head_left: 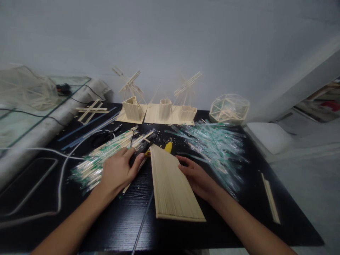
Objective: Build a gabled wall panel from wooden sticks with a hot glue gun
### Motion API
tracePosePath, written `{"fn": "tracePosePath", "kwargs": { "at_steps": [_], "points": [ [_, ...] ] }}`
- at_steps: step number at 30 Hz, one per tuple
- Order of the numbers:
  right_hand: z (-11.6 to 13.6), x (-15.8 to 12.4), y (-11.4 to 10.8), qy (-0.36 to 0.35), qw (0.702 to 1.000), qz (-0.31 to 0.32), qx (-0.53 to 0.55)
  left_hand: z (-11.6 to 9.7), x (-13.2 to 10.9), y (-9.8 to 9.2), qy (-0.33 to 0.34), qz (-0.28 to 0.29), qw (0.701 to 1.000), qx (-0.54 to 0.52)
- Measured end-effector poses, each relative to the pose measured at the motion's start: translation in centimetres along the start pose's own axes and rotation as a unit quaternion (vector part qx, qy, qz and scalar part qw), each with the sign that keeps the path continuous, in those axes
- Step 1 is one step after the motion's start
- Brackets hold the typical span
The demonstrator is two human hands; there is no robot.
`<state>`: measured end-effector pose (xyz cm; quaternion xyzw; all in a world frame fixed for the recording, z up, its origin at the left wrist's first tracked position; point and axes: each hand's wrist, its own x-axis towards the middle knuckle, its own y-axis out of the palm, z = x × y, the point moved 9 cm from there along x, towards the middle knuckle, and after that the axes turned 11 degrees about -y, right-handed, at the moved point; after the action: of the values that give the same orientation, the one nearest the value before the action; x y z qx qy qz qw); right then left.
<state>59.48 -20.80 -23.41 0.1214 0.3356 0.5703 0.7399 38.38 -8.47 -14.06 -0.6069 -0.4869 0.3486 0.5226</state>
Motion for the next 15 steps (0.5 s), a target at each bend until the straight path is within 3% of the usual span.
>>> {"fn": "tracePosePath", "kwargs": {
  "at_steps": [15],
  "points": [
    [-1.2, 0.1, -0.2, 0.031, 0.999, -0.015, 0.012, 0.3, 0.5, 0.7, -0.008, 0.037, 0.998, -0.041]
  ]
}}
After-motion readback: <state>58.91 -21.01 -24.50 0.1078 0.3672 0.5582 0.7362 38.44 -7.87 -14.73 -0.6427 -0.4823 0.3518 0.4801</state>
